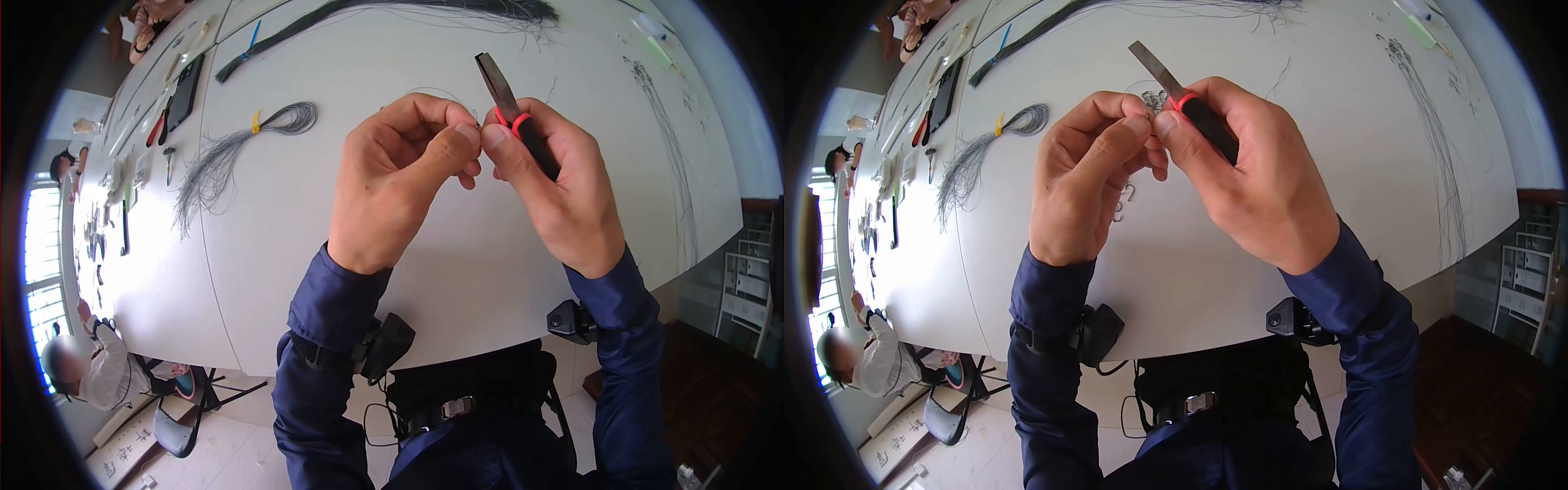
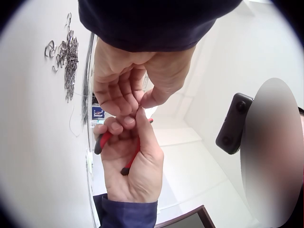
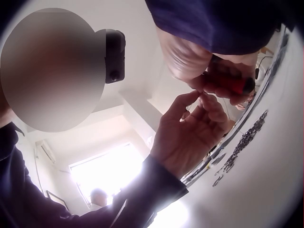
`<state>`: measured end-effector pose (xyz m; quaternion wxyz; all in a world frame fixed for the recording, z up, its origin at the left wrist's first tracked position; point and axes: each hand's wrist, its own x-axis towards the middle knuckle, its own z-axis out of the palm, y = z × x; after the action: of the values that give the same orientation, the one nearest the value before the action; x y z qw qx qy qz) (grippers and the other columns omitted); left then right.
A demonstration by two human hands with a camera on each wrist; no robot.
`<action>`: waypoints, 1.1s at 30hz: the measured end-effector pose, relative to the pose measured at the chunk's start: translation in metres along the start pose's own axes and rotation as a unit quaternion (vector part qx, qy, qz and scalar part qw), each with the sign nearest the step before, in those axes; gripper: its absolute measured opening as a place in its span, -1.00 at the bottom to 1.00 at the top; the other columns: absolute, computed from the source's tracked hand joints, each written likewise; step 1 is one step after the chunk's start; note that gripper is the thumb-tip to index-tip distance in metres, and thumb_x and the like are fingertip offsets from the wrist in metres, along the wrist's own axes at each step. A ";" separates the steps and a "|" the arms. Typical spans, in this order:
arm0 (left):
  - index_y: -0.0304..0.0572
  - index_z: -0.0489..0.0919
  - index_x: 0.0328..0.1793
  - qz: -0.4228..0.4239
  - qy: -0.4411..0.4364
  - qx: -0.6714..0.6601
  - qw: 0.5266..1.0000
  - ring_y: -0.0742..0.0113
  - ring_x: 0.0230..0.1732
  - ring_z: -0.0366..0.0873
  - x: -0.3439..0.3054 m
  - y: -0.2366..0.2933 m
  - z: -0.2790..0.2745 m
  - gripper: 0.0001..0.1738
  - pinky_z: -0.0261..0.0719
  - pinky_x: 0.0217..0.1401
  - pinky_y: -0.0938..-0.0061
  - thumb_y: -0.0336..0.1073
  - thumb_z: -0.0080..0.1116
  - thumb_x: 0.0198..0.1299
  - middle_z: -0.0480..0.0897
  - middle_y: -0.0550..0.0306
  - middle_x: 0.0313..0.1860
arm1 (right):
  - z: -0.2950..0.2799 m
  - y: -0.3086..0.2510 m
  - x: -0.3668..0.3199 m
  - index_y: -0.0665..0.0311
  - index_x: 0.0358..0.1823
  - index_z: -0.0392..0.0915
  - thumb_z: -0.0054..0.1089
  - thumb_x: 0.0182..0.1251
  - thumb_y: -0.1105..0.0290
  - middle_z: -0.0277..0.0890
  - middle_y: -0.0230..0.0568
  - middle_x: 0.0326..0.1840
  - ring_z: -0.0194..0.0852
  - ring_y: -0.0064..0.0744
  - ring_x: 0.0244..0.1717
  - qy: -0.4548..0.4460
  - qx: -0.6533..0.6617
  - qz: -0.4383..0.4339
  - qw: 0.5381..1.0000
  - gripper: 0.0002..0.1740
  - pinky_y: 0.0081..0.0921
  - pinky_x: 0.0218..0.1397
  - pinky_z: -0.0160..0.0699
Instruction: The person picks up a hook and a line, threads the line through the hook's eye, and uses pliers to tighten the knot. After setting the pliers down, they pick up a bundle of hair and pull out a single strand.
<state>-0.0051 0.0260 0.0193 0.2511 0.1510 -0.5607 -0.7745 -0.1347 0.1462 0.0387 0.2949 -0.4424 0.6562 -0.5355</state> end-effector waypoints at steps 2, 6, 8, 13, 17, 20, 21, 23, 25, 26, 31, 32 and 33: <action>-0.32 0.57 -0.04 0.002 0.001 0.000 1.000 0.37 -0.27 0.63 0.000 0.000 0.001 -0.88 0.59 -0.11 0.38 -0.41 0.12 0.40 0.64 0.13 -0.23 | -0.001 -0.001 0.000 0.33 -0.10 0.53 0.15 0.55 0.20 0.47 -0.46 -0.37 0.32 -0.72 -0.33 0.000 -0.007 -0.004 1.000 -0.71 -0.68 -0.22 0.34; -0.33 0.58 -0.02 0.000 0.014 -0.004 1.000 0.37 -0.26 0.64 -0.001 0.000 0.004 -0.86 0.60 -0.12 0.42 -0.40 0.13 0.40 0.66 0.10 -0.20 | -0.002 0.000 0.001 0.34 -0.10 0.53 0.15 0.56 0.21 0.46 -0.46 -0.38 0.31 -0.73 -0.34 0.002 -0.008 -0.003 1.000 -0.71 -0.69 -0.24 0.33; -0.34 0.58 0.00 -0.002 0.028 0.002 1.000 0.37 -0.25 0.64 0.000 0.001 0.006 -0.84 0.61 -0.13 0.44 -0.40 0.16 0.39 0.68 0.08 -0.19 | 0.002 0.005 0.002 0.35 -0.10 0.52 0.15 0.56 0.21 0.45 -0.47 -0.39 0.32 -0.72 -0.35 0.020 -0.008 -0.015 1.000 -0.71 -0.68 -0.25 0.33; -0.36 0.60 -0.03 0.018 0.030 0.035 0.999 0.42 -0.25 0.63 0.001 -0.002 0.003 -0.83 0.60 -0.15 0.48 -0.40 0.23 0.36 0.68 0.09 -0.22 | 0.003 0.005 0.002 0.36 -0.11 0.52 0.15 0.54 0.24 0.43 -0.47 -0.40 0.33 -0.70 -0.34 0.031 -0.020 -0.015 0.999 -0.72 -0.67 -0.25 0.34; -0.37 0.62 -0.08 0.031 0.060 0.081 0.994 0.46 -0.26 0.60 0.000 0.000 0.004 -0.84 0.58 -0.16 0.50 -0.38 0.26 0.36 0.67 0.14 -0.24 | -0.009 -0.002 0.000 0.37 -0.18 0.54 0.21 0.49 0.25 0.44 -0.44 -0.47 0.31 -0.70 -0.43 0.017 -0.035 0.020 0.999 -0.73 -0.66 -0.33 0.31; -0.37 0.63 -0.08 0.050 0.095 0.106 0.989 0.49 -0.26 0.58 0.000 0.000 0.005 -0.84 0.56 -0.13 0.52 -0.38 0.27 0.36 0.67 0.18 -0.24 | -0.014 -0.001 -0.005 0.37 -0.19 0.56 0.26 0.45 0.22 0.40 -0.46 -0.53 0.28 -0.72 -0.48 0.022 -0.055 0.019 0.998 -0.70 -0.66 -0.38 0.29; -0.37 0.63 -0.07 0.059 0.091 0.140 0.984 0.49 -0.24 0.58 0.000 0.000 0.005 -0.83 0.55 -0.11 0.53 -0.38 0.27 0.36 0.67 0.18 -0.23 | -0.014 -0.001 -0.005 0.37 -0.18 0.57 0.27 0.45 0.21 0.39 -0.47 -0.54 0.27 -0.72 -0.48 0.026 -0.060 0.015 0.998 -0.69 -0.67 -0.38 0.29; -0.37 0.63 -0.06 0.075 0.080 0.208 0.972 0.50 -0.22 0.57 0.000 0.001 0.003 -0.83 0.54 -0.07 0.54 -0.38 0.27 0.36 0.68 0.19 -0.21 | -0.016 -0.008 -0.002 0.35 -0.17 0.57 0.25 0.45 0.22 0.41 -0.50 -0.46 0.28 -0.72 -0.41 0.057 -0.066 -0.012 0.996 -0.71 -0.68 -0.27 0.28; -0.37 0.63 -0.04 0.080 0.050 0.243 0.965 0.51 -0.19 0.57 -0.001 -0.001 0.003 -0.83 0.52 -0.03 0.56 -0.39 0.27 0.36 0.68 0.20 -0.20 | -0.018 -0.011 0.002 0.34 -0.16 0.58 0.25 0.45 0.23 0.42 -0.52 -0.42 0.28 -0.72 -0.38 0.054 -0.070 -0.024 0.996 -0.73 -0.68 -0.23 0.28; -0.37 0.63 -0.04 0.082 0.034 0.262 0.961 0.51 -0.17 0.57 -0.001 -0.001 0.003 -0.83 0.51 -0.01 0.56 -0.39 0.26 0.36 0.68 0.20 -0.19 | -0.018 -0.010 0.006 0.34 -0.17 0.58 0.25 0.44 0.24 0.41 -0.53 -0.43 0.28 -0.72 -0.38 0.034 -0.068 -0.024 0.997 -0.73 -0.68 -0.23 0.28; -0.34 0.64 -0.13 0.124 0.044 0.251 0.959 0.46 -0.27 0.62 0.002 -0.007 0.006 -0.90 0.54 -0.17 0.53 -0.46 0.27 0.26 0.69 0.16 -0.30 | -0.020 -0.009 0.011 0.37 -0.21 0.61 0.27 0.41 0.23 0.51 -0.38 -0.49 0.37 -0.63 -0.45 0.008 -0.102 -0.018 0.995 -0.71 -0.60 -0.32 0.40; -0.34 0.64 -0.13 0.126 0.042 0.251 0.959 0.45 -0.26 0.62 0.002 -0.007 0.006 -0.90 0.56 -0.15 0.52 -0.46 0.27 0.26 0.69 0.16 -0.29 | -0.020 -0.006 0.011 0.38 -0.21 0.61 0.26 0.42 0.23 0.51 -0.37 -0.50 0.36 -0.62 -0.45 0.008 -0.094 -0.022 0.995 -0.71 -0.59 -0.32 0.39; -0.36 0.62 -0.09 0.122 0.037 0.245 0.961 0.45 -0.21 0.62 0.001 -0.007 0.006 -0.88 0.55 -0.09 0.52 -0.45 0.25 0.31 0.68 0.16 -0.24 | -0.020 -0.001 0.012 0.38 -0.21 0.61 0.24 0.43 0.23 0.51 -0.36 -0.50 0.35 -0.60 -0.45 0.009 -0.085 -0.028 0.996 -0.70 -0.58 -0.31 0.39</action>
<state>-0.0102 0.0316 0.0150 0.3192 0.1669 -0.7377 -0.5710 -0.1566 0.1438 0.0454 0.2356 -0.4793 0.6894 -0.4893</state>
